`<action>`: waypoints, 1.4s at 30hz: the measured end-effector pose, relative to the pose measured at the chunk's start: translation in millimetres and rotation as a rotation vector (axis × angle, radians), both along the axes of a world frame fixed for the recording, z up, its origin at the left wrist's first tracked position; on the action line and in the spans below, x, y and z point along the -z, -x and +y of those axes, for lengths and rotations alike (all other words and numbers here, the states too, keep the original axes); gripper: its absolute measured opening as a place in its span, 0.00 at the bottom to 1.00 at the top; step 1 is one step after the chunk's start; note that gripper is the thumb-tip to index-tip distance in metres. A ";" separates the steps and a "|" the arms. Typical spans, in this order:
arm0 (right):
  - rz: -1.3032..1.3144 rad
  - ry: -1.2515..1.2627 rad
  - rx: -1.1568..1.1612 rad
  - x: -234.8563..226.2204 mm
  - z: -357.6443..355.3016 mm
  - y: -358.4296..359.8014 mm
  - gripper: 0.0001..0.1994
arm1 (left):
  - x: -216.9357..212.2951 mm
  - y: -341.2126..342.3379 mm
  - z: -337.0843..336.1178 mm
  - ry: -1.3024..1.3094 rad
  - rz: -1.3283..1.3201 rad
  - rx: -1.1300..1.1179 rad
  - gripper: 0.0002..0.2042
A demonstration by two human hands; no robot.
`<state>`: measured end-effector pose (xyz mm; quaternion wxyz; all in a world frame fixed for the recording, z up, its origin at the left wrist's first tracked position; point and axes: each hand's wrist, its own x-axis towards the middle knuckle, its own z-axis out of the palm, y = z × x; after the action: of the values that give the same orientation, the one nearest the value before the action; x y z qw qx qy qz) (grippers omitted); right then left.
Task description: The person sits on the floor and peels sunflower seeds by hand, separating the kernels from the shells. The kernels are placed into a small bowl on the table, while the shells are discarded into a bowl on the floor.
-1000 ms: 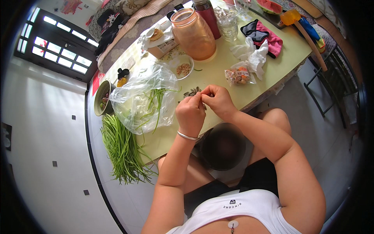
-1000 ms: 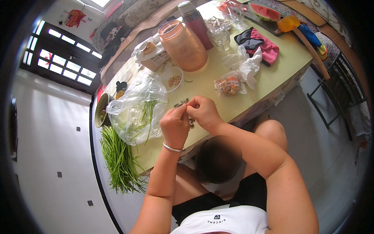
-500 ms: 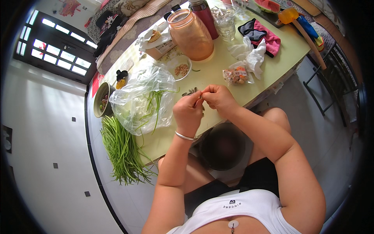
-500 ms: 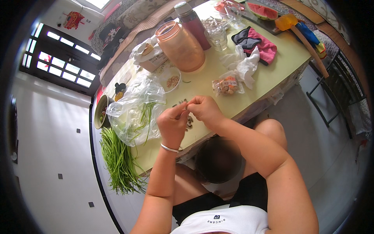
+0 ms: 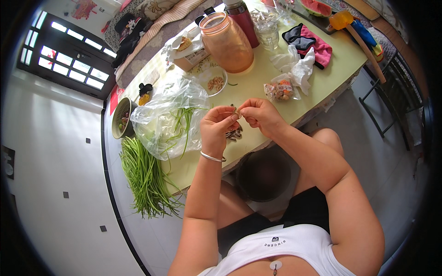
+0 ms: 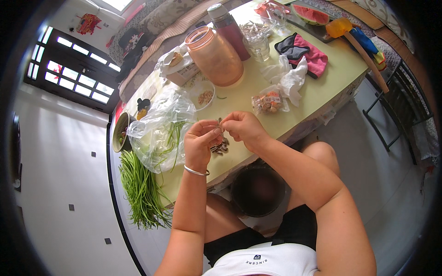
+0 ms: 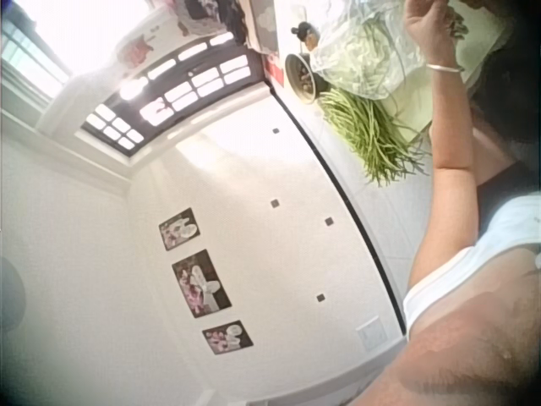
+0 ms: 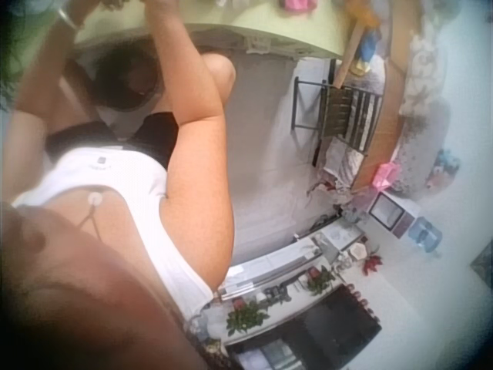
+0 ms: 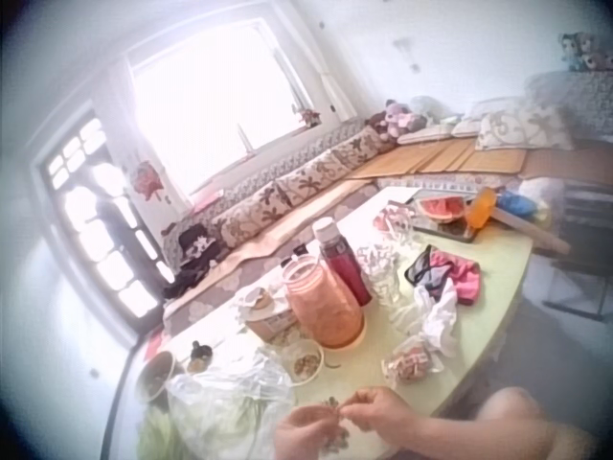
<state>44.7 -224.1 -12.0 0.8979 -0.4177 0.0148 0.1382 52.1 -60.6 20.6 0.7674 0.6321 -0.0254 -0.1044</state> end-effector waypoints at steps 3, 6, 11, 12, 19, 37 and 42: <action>0.106 -0.044 0.026 -3.2 -3.1 0.4 0.06 | -2.3 0.3 -2.6 -0.058 -0.055 0.016 0.05; 0.142 -0.045 -0.035 -1.9 -5.9 -0.6 0.09 | -4.6 1.6 -2.3 -0.164 -0.123 0.034 0.04; 0.157 -0.009 -0.105 5.3 -2.0 -0.7 0.10 | -8.6 9.1 -8.7 -0.495 -0.385 -0.009 0.02; 0.174 -0.007 -0.110 2.8 -1.0 -0.9 0.10 | -12.2 10.5 -9.1 -0.575 -0.436 0.018 0.02; 0.221 -0.050 -0.079 2.2 -1.5 -3.9 0.11 | -16.0 -11.5 -0.7 -0.677 -0.702 -0.119 0.02; 0.179 -0.009 0.090 0.6 -0.7 -4.3 0.09 | 8.7 -41.3 -6.5 -1.366 -1.005 -0.050 0.05; 0.131 0.018 0.069 6.5 1.3 -4.7 0.08 | 22.8 -43.8 -3.8 -1.347 -0.995 0.005 0.05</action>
<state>49.4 -222.8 -18.5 0.8954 -0.4152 0.0895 0.1341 95.9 -64.3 -2.2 0.1245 0.9277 -0.2947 0.1923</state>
